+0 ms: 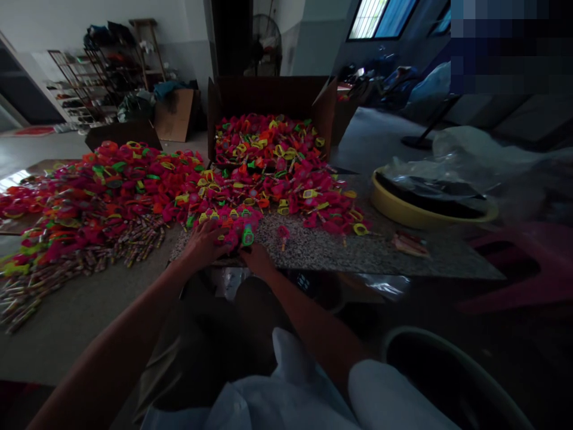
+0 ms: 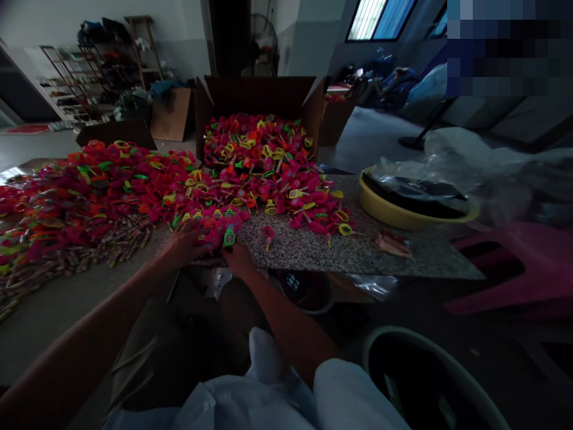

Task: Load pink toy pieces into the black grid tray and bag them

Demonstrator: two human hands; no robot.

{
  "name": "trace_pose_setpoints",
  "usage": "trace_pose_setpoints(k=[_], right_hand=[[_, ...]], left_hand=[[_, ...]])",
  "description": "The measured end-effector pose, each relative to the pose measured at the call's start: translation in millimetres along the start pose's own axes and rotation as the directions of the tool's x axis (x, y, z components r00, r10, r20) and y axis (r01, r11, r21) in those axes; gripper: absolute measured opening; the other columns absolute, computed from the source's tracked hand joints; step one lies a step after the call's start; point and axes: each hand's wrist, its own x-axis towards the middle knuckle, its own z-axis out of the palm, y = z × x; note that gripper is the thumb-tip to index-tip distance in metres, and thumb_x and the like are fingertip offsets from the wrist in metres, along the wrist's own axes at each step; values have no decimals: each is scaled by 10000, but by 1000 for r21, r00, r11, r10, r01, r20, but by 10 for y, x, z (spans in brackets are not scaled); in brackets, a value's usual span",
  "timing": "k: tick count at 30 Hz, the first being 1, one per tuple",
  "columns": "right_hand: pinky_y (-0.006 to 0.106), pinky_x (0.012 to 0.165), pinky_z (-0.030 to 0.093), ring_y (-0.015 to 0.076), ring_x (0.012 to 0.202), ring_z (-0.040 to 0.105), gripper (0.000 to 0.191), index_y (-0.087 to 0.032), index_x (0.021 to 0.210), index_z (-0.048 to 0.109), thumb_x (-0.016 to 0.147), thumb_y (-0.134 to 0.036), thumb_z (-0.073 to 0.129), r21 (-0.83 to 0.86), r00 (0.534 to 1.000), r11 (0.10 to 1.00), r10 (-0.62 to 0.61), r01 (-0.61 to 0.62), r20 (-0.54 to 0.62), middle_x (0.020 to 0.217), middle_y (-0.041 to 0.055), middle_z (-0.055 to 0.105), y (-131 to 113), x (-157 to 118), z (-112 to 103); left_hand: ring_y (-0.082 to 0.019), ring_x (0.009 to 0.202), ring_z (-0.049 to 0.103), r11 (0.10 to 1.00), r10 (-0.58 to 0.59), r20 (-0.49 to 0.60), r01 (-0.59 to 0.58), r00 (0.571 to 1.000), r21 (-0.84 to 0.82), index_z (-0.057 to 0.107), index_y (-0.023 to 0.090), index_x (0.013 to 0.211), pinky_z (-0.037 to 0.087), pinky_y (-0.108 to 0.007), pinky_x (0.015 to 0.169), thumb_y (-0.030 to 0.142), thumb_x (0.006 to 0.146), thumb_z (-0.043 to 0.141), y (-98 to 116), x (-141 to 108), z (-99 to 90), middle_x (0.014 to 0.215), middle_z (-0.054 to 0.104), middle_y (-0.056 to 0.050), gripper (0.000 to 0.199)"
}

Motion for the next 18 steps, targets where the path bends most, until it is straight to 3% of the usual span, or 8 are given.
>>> trace_pose_setpoints(k=[9, 15, 18], right_hand=[[323, 994, 485, 260, 1146, 690, 255, -165, 1216, 754, 984, -178, 651, -205, 969, 948, -229, 242, 89, 1225, 124, 772, -108, -31, -33], [309, 874, 496, 234, 936, 707, 177, -148, 1074, 784, 995, -247, 660, -202, 988, 970, -115, 134, 105, 997, 91, 793, -96, -15, -56], [295, 858, 491, 222, 931, 702, 171, -165, 1044, 793, 986, -267, 668, -159, 988, 978, -115, 131, 108, 962, 64, 792, -43, 16, -57]], left_hand=[[-360, 1432, 489, 1000, 4, 15, -4, 1000, -19, 757, 297, 1306, 448, -545, 1226, 464, 873, 805, 10, 7, -28, 1478, 581, -114, 466], [-354, 1443, 474, 1000, 12, 11, -12, 1000, -14, 744, 322, 1319, 443, -554, 1223, 478, 885, 784, -27, 3, -2, 1506, 570, -94, 463], [-349, 1460, 462, 1000, 19, 28, -19, 999, -9, 738, 308, 1329, 421, -550, 1240, 470, 894, 774, -42, 0, 6, 1516, 559, -102, 465]])
